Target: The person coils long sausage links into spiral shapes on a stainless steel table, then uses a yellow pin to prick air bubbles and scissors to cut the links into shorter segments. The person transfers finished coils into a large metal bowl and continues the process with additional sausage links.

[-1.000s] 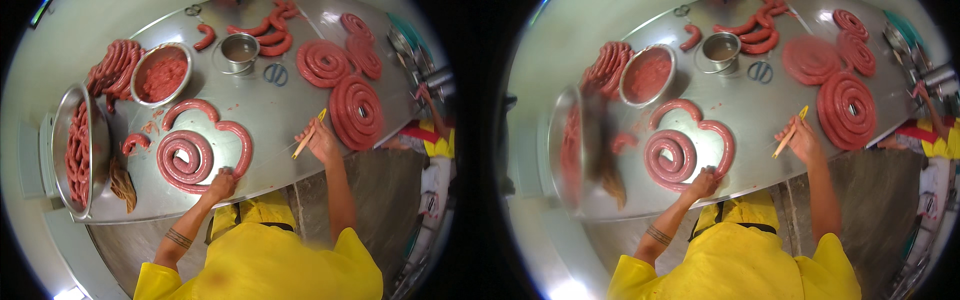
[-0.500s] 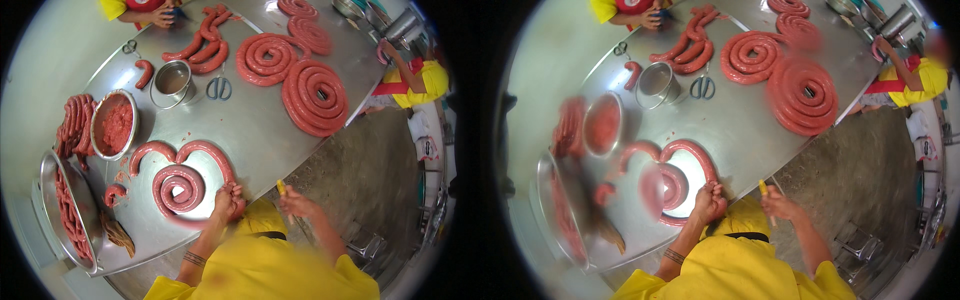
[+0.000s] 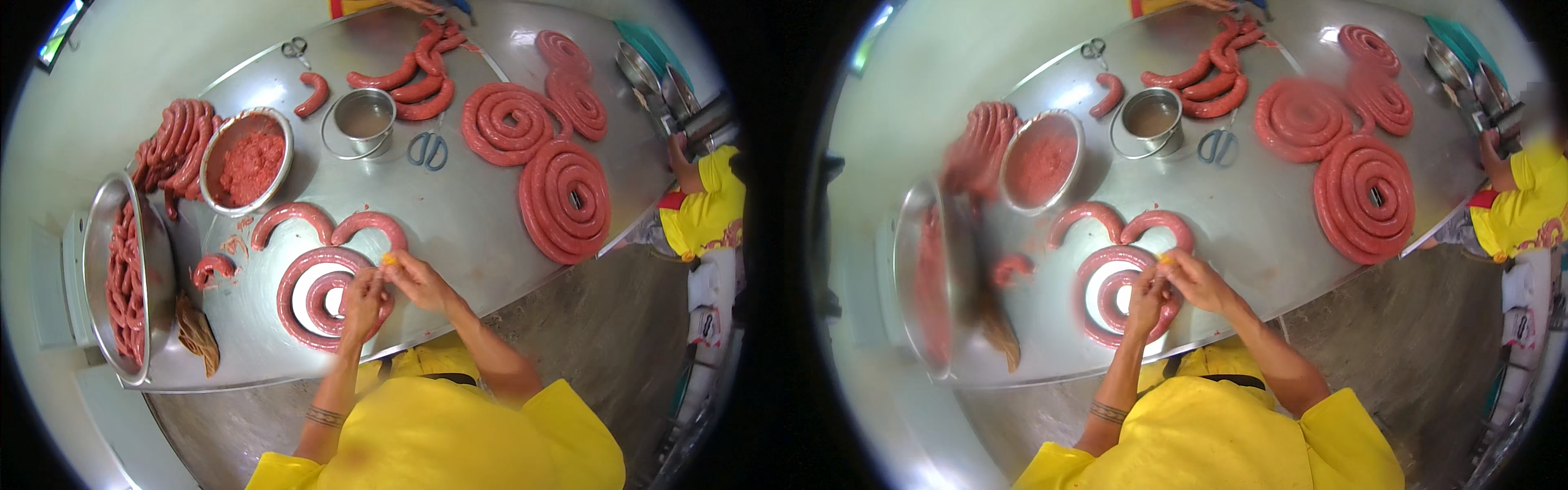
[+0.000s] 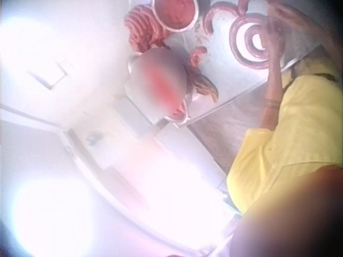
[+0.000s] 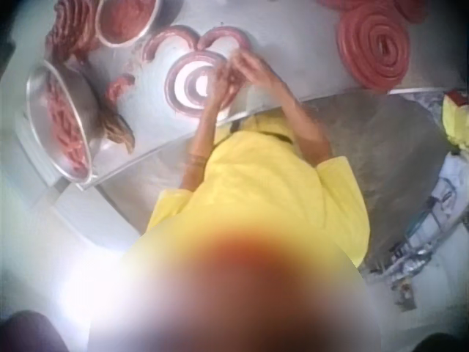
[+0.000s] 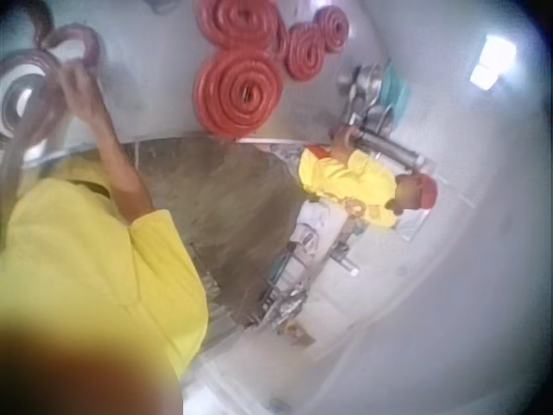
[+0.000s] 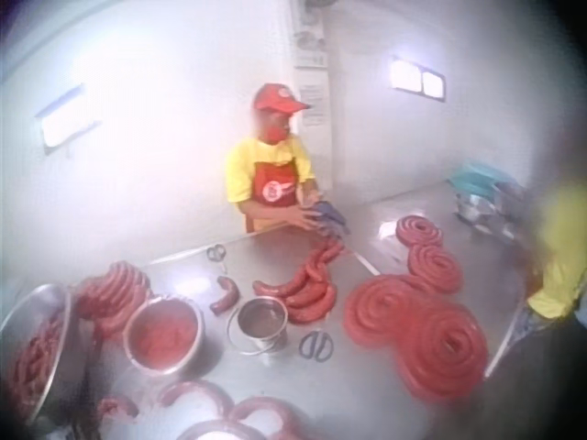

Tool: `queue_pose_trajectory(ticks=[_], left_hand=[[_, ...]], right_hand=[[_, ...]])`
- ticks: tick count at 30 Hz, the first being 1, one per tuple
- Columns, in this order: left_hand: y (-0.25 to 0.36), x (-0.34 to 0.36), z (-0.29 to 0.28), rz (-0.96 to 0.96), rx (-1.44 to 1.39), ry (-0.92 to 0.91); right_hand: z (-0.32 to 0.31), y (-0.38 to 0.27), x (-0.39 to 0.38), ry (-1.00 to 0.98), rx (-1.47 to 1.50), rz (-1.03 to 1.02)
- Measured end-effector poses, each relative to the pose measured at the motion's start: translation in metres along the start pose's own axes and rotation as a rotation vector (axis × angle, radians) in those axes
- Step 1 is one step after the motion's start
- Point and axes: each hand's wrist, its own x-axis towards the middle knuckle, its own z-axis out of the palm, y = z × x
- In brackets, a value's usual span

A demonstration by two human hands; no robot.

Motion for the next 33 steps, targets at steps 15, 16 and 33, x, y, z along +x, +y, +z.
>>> queue_pose_trajectory(ticks=[15, 16, 33], left_hand=[[-0.029, -0.003, 0.040, 0.412, 0.599, -0.156], [-0.032, -0.002, 0.036, 0.032, 0.207, -0.185], [-0.031, -0.006, 0.014, 0.159, 0.226, -0.177]], right_hand=[[-0.166, -0.010, -0.149, 0.788, 0.742, -0.071], [-0.152, -0.007, -0.162, 0.656, 0.571, 0.251], [-0.022, -0.062, -0.004, -0.032, -0.528, -0.135]])
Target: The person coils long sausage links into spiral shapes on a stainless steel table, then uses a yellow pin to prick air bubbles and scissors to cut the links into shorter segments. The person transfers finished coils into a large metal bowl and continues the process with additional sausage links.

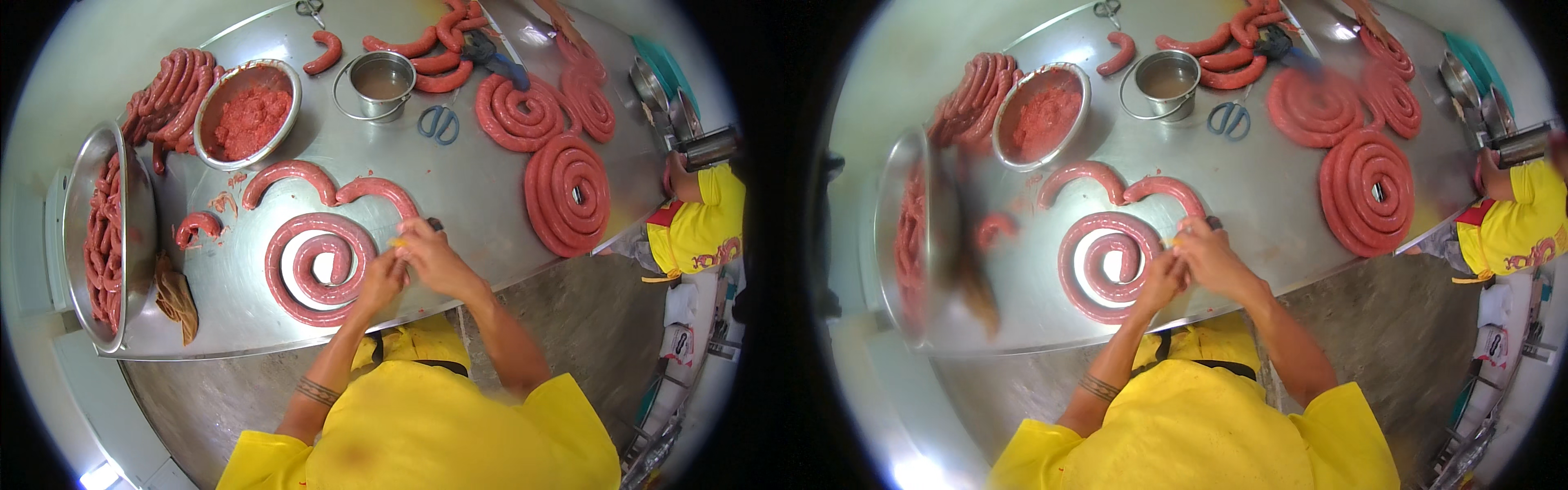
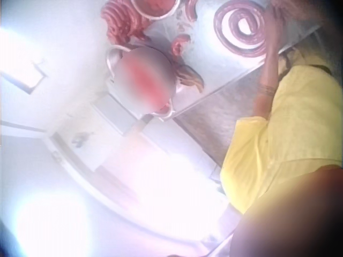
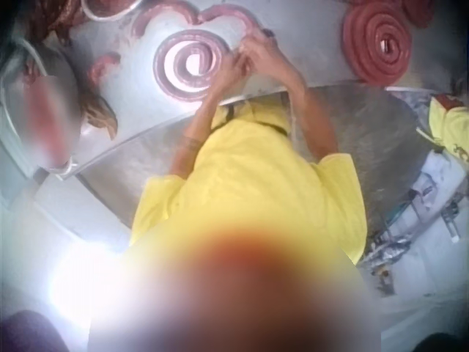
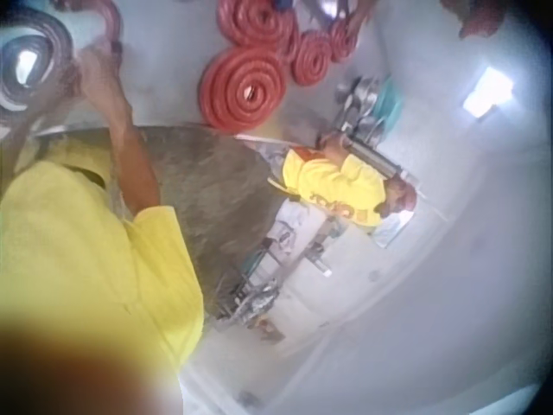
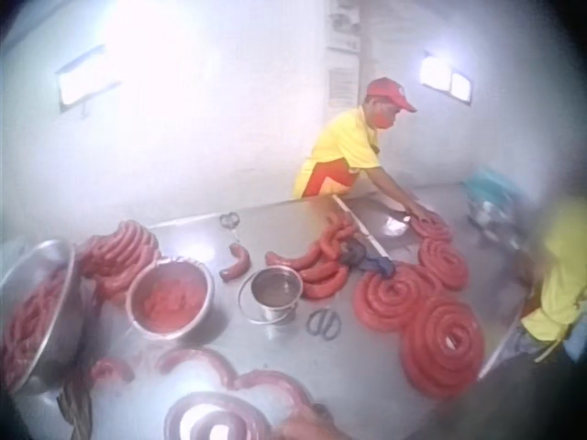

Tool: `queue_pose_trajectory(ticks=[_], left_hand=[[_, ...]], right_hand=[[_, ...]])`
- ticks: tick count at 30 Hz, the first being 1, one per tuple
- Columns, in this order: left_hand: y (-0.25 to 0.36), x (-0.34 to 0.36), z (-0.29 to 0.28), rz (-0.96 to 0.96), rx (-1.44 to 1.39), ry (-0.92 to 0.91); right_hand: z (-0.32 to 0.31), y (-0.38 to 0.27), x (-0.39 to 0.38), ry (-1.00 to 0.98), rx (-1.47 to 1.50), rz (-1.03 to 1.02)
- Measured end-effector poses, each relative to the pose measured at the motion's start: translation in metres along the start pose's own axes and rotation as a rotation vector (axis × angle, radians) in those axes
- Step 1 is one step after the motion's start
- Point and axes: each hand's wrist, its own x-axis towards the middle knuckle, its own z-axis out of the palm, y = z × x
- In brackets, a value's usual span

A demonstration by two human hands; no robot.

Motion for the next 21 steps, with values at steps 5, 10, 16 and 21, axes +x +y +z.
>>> queue_pose_trajectory(ticks=[5, 10, 16, 21], left_hand=[[0.000, 0.009, 0.014, 0.193, 0.302, 0.018], [0.001, 0.022, -0.025, -0.549, -0.617, -0.447], [-0.027, 0.023, -0.010, -0.694, -1.072, -0.495], [-0.018, 0.005, 0.012, -0.300, -0.519, -0.042]], right_hand=[[-0.100, 0.020, -0.039, 0.642, 1.157, -0.106], [-0.080, 0.046, -0.173, 0.670, 0.717, 0.691], [-0.045, 0.090, -0.301, -0.032, 0.964, 1.099], [-0.008, 0.098, -0.216, 0.331, 0.620, 0.849]])
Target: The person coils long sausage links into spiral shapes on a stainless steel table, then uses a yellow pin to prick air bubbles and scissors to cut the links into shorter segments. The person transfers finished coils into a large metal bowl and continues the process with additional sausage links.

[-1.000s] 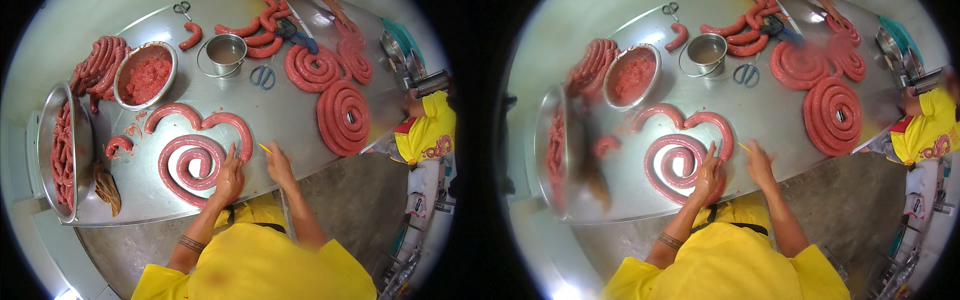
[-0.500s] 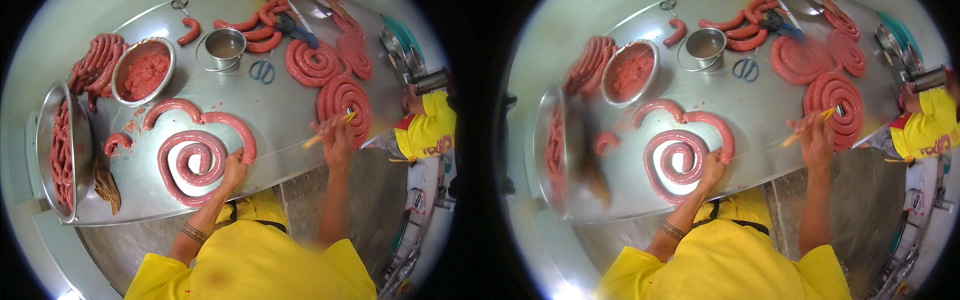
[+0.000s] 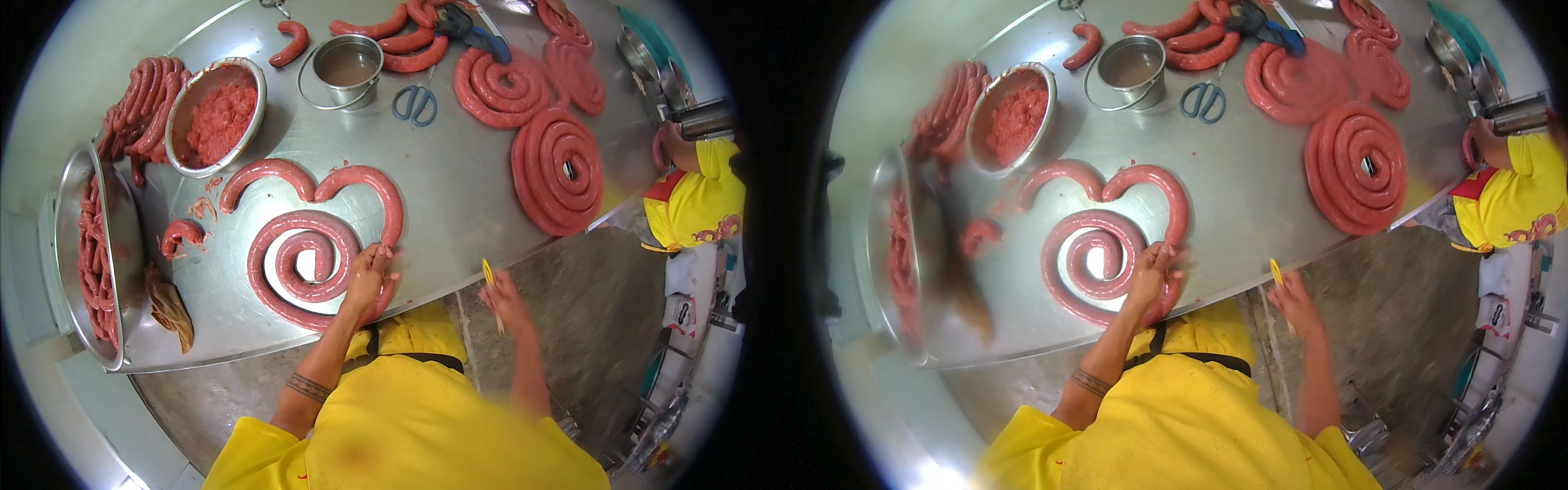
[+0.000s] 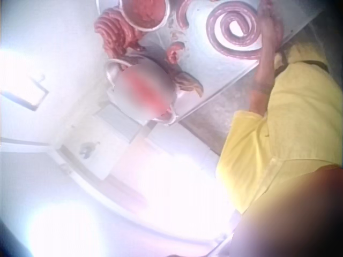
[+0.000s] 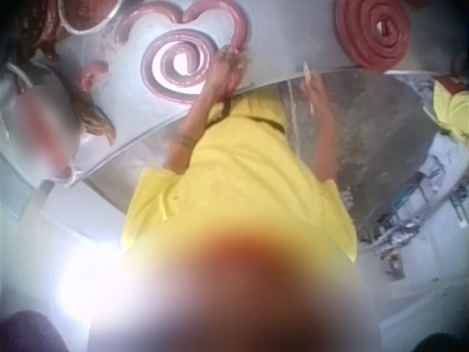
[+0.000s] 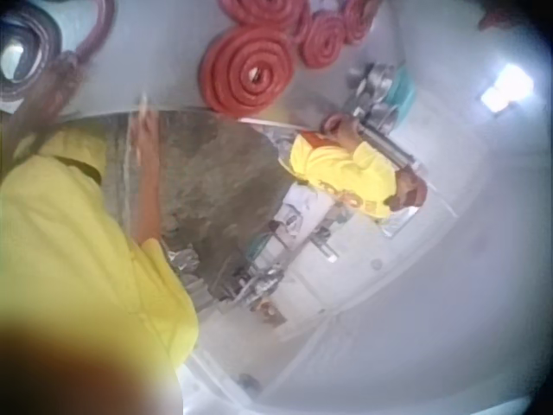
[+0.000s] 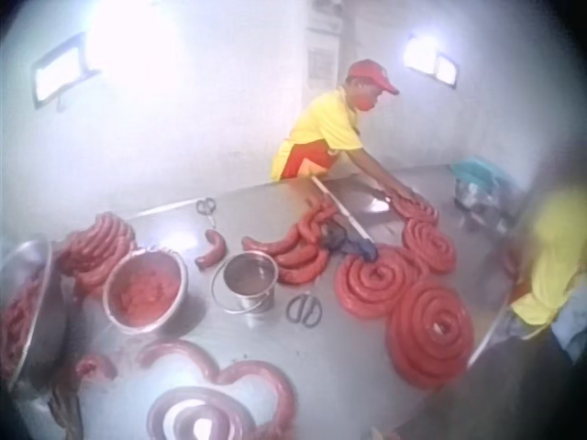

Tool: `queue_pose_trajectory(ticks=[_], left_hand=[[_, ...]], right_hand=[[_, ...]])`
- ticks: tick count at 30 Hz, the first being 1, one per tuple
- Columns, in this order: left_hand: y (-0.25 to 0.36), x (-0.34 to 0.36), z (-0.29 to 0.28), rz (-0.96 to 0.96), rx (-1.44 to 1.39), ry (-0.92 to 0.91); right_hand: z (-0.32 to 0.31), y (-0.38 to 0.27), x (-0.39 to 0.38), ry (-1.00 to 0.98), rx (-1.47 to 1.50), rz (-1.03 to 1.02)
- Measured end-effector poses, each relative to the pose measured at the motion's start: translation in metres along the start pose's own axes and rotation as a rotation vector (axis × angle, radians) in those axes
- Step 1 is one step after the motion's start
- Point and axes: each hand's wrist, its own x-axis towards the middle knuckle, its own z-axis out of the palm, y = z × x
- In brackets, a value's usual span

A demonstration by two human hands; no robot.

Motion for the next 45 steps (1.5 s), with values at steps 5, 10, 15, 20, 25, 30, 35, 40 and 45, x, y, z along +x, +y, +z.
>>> queue_pose_trajectory(ticks=[5, 10, 15, 20, 25, 30, 35, 40, 45], left_hand=[[0.037, -0.015, 0.006, 0.880, 1.225, 0.188], [0.035, -0.008, -0.002, 0.397, 0.584, 0.117], [-0.003, 0.013, 0.000, 0.457, 0.874, 0.122], [-0.010, 0.023, 0.003, 0.454, 0.856, 0.238], [0.021, 0.013, -0.002, -0.120, -0.330, -0.022], [0.045, -0.012, 0.005, 0.849, 1.365, 0.185], [0.047, -0.013, 0.002, 0.623, 0.690, 0.225], [0.027, -0.007, 0.003, 0.288, 0.734, 0.028], [0.017, -0.014, 0.006, 0.502, 1.227, -0.121]], right_hand=[[0.110, -0.131, 0.089, -0.183, -0.734, -0.702], [0.138, -0.147, 0.074, -0.537, -0.273, -0.664], [0.064, -0.196, 0.030, -0.103, 0.126, -0.658], [-0.120, -0.149, -0.045, 0.023, 0.948, -0.503], [-0.090, 0.016, -0.028, 0.000, -0.344, 0.123], [0.085, -0.110, 0.079, -0.036, -0.675, -0.339], [0.127, -0.172, 0.073, -0.632, -0.448, -0.566], [0.087, -0.150, 0.042, -0.369, -0.291, -0.628], [-0.042, -0.234, 0.017, -0.082, 0.988, -0.716]])
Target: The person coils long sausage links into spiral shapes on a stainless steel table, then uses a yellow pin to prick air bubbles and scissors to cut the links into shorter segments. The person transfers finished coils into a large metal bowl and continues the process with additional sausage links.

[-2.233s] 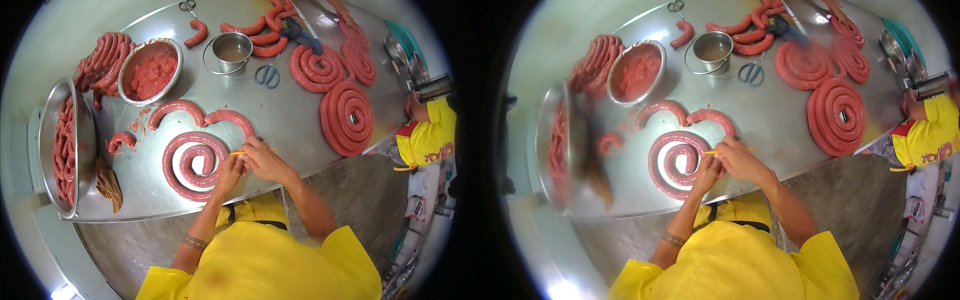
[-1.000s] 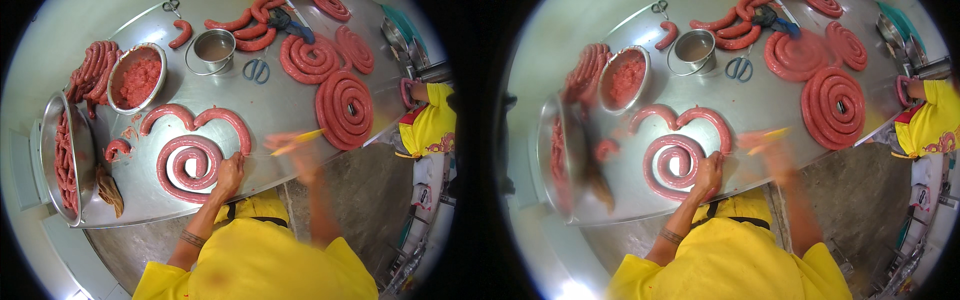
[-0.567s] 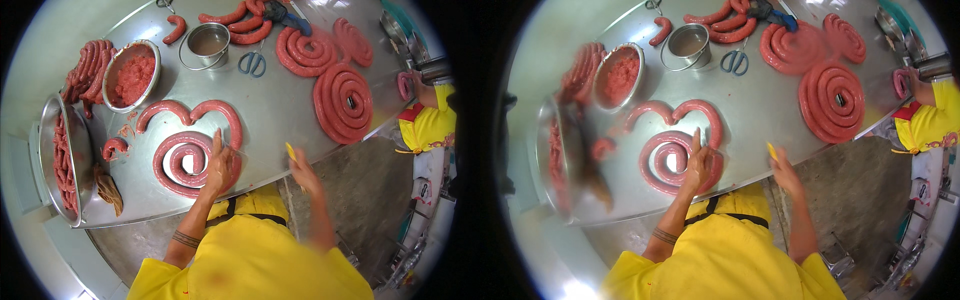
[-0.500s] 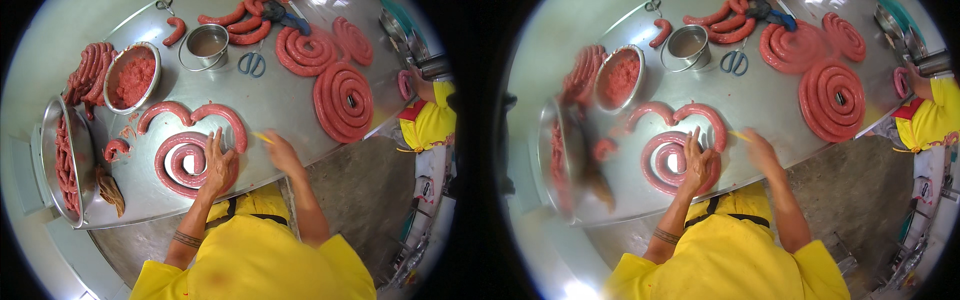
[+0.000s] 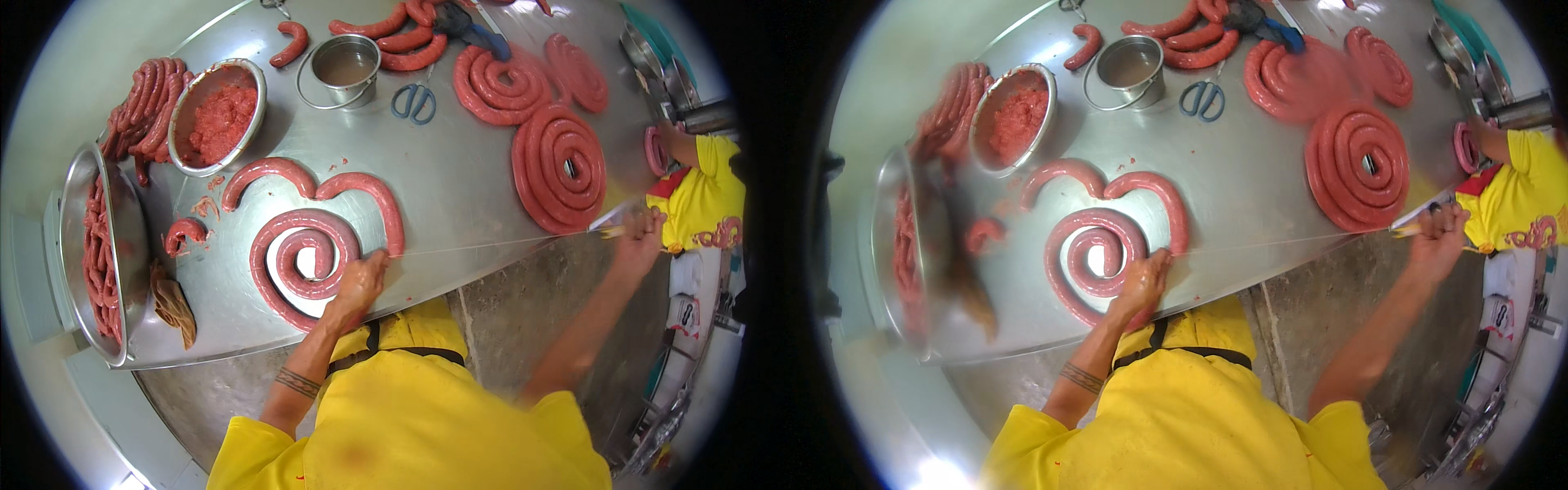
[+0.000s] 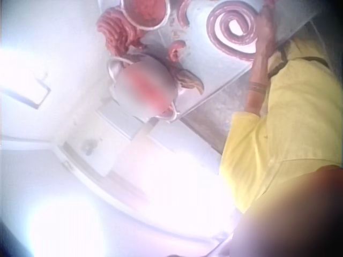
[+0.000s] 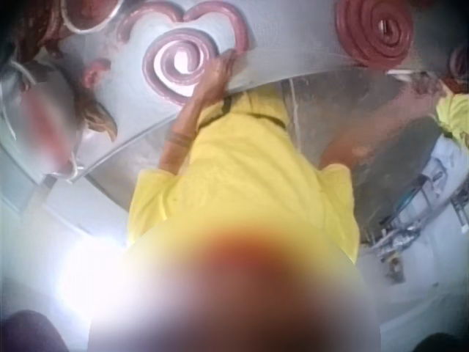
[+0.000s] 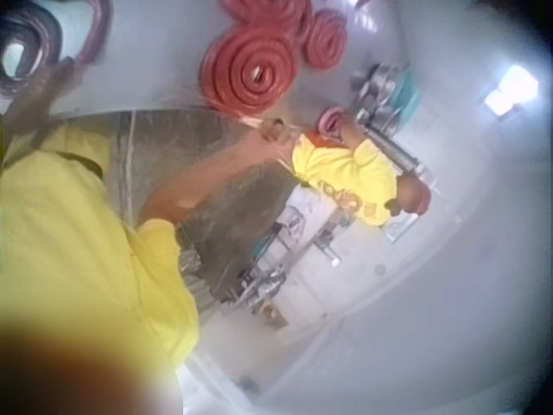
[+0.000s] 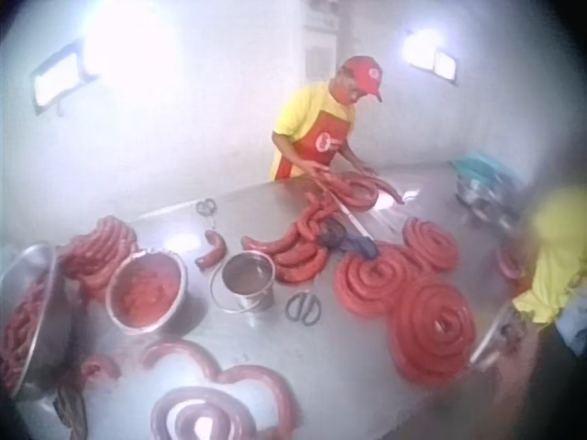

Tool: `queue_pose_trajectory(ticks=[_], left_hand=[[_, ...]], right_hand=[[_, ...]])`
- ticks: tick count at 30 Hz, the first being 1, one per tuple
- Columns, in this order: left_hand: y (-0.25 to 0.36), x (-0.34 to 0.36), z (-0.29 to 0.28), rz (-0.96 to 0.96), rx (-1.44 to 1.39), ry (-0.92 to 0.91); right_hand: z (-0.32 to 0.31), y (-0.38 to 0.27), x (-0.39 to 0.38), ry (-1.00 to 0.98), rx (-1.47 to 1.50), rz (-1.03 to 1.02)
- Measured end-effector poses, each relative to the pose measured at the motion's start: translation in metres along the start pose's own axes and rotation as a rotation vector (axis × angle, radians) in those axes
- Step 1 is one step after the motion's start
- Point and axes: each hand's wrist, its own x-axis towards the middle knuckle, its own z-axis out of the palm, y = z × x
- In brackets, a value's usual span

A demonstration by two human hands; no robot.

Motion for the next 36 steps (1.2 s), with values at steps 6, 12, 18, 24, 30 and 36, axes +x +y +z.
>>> queue_pose_trajectory(ticks=[6, 12, 18, 24, 30, 36], left_hand=[[-0.013, -0.015, -0.014, 0.127, 0.040, 0.001], [-0.031, -0.054, -0.031, 0.112, 0.071, -0.002], [-0.048, -0.090, -0.025, 0.129, -0.096, 0.264], [-0.158, -0.170, -0.078, -0.708, 0.266, 0.836], [-0.157, -0.123, -0.058, -0.883, -1.135, 0.609], [-0.150, -0.062, -0.065, -0.665, -1.539, 0.275]], right_hand=[[-0.192, 0.025, -0.115, 0.408, -0.594, 0.587], [-0.313, -0.170, -0.116, 0.847, -0.556, -0.371], [-0.295, -0.001, -0.142, 0.420, -0.721, 0.514], [-0.091, 0.242, -0.137, -0.043, -1.431, 0.391], [-0.006, 0.295, -0.120, -0.180, -1.638, 0.454], [-0.070, 0.269, -0.088, 0.026, -1.526, 0.221]])
